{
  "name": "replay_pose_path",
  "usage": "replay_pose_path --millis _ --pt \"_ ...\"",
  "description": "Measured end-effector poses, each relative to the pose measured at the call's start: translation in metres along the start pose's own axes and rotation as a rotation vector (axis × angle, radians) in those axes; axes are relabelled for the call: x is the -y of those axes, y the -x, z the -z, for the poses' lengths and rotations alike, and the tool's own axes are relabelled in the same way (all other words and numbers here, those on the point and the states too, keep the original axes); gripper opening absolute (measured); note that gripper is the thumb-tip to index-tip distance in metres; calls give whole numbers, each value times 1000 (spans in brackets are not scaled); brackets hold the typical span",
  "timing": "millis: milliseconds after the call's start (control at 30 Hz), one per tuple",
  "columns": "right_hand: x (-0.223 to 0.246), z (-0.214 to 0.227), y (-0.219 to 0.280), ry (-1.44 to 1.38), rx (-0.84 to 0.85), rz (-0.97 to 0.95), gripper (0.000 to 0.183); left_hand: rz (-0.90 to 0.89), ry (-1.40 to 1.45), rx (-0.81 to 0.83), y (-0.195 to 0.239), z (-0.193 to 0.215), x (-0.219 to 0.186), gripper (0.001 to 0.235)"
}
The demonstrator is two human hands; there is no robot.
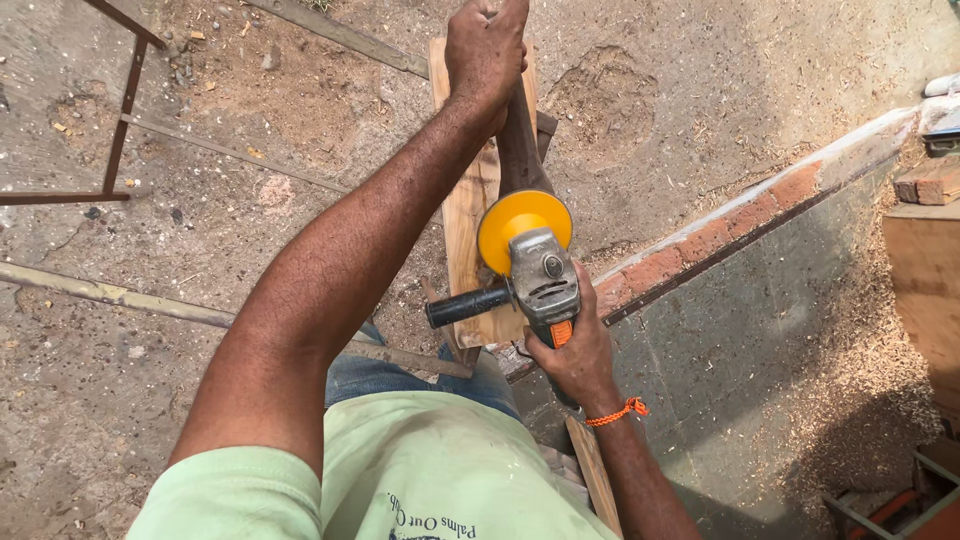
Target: The person uses an angle grinder with a sanding disc to smooth the surface of a wooden piece. They hold the wood steady with one hand while moving the tool along its length, periodically repositioning the wood to access different areas.
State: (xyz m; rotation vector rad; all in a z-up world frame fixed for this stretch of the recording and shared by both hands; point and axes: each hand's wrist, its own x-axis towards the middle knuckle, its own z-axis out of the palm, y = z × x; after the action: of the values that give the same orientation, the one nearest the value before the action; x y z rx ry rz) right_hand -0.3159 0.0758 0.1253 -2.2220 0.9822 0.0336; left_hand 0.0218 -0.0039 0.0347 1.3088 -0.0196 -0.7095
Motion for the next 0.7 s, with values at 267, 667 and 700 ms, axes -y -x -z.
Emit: replay_pose_path --millis 267,667,700 --pt "-30 0 -6 -197 17 -10 110 -14 89 40 4 19 -10 18" --pt "-27 -1 -6 -260 61 -9 110 -6 329 118 -1 58 -2 22" --pt "-25 -1 -8 -225 75 -22 110 3 329 146 0 60 -3 21"
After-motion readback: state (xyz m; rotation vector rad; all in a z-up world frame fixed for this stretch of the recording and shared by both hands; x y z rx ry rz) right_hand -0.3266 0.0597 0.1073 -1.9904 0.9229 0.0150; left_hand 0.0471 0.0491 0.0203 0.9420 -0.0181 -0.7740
